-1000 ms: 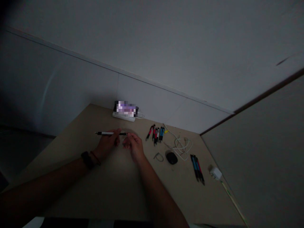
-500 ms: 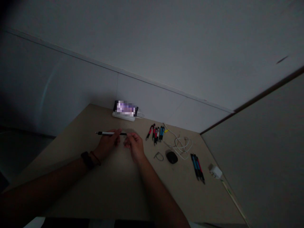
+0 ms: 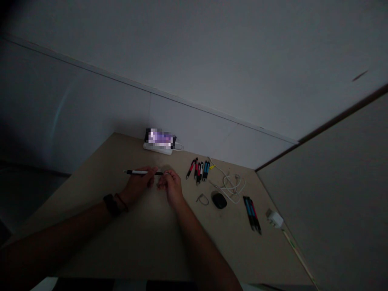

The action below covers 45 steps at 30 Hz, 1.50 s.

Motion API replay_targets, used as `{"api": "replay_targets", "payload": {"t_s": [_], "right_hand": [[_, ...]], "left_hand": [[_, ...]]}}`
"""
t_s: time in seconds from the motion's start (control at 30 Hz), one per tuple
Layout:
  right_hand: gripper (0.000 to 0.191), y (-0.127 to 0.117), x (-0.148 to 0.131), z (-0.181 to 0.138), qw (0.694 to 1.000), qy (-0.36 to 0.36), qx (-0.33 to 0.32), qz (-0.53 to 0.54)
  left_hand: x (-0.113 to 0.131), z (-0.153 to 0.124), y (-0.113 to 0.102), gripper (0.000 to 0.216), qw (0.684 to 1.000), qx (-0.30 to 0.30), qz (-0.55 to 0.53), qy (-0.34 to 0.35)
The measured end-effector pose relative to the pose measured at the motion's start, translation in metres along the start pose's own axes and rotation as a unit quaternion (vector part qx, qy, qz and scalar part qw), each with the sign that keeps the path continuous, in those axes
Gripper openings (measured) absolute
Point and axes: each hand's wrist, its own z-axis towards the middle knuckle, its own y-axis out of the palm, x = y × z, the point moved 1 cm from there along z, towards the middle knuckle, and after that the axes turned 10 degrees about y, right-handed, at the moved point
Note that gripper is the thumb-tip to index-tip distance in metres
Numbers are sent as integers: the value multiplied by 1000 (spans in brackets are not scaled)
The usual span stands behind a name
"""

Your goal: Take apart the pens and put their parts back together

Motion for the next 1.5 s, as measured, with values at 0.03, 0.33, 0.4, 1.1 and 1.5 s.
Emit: {"api": "replay_targets", "payload": {"t_s": [0.03,0.33,0.4,1.1,1.5], "right_hand": [[19,0,0,0,1000,0,-1,0],[18,2,0,-2,1000,-17,-13,5],[16,2,0,-2,1000,-21,-10,11],[21,2,-4,-4,1000,-18,5,9],[36,-5,-1,1,996,-48,70,7]], "left_hand": [[1,0,0,45,1000,1,-5,-3],[2,0,1,46,1000,9,-21,-12],[2,0,0,45,1000,12,-17,-11],[-4,4,0,46,998,48,-41,-28],[4,3,-2,49,997,53,-45,-22]]}}
